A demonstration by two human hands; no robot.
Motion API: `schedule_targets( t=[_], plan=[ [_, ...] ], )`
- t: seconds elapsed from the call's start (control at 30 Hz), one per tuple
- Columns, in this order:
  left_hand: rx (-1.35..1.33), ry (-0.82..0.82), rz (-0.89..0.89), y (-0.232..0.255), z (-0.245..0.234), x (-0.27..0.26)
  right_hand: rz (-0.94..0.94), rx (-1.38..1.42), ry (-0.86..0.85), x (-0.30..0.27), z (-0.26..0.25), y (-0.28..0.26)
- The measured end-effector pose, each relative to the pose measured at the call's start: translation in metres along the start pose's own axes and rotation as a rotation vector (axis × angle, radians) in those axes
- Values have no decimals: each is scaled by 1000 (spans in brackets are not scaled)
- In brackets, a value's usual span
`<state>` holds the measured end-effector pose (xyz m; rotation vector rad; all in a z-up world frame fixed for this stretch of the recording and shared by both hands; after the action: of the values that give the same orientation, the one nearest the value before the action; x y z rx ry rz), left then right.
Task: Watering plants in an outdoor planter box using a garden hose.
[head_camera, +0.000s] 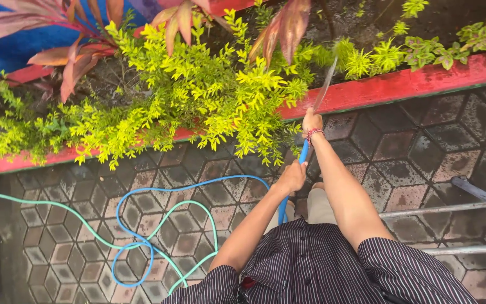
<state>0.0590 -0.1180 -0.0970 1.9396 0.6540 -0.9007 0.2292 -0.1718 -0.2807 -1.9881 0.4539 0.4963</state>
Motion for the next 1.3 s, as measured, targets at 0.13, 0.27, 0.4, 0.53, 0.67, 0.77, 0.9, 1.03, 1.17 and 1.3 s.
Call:
schedule_targets(
  t=[0.13,0.27,0.4,0.53,0.67,0.77,0.9,1.03,1.17,1.3],
  plan=[
    [40,-7,26,12,4,3,-12,44,73,-19,-34,-29],
    [96,5,48,22,10,15,-3,100,129,-14,-55,-32],
    [139,-4,31,49,-4,3,9,191,162,-8,-70,-38],
    [185,12,54,63,-10,-6,17,270,162,-1,-69,-44],
    [212,53,57,65,-15,4,18,322,139,13,-61,-46],
    [235,80,48,75,-26,-4,11,309,110,8,-64,-62],
    [246,131,40,84,-39,-6,1,395,100,7,-66,-81],
    [241,170,55,98,-52,-12,-10,436,71,1,-73,-111],
    [262,216,82,111,-60,-12,-51,590,30,-18,-88,-153],
    [286,277,93,126,-64,-12,-54,724,-9,-26,-103,-178]
  ],
)
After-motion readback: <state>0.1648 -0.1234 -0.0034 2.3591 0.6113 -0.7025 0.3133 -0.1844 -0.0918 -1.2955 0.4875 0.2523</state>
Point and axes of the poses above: each hand's wrist, its own x-axis towards the middle knuckle, its own z-axis out of the palm, y = z × x, the point moved 6 cm from there along x, towards the middle knuckle, and after that the axes turned 9 degrees about -z, right-handed, at the moved point
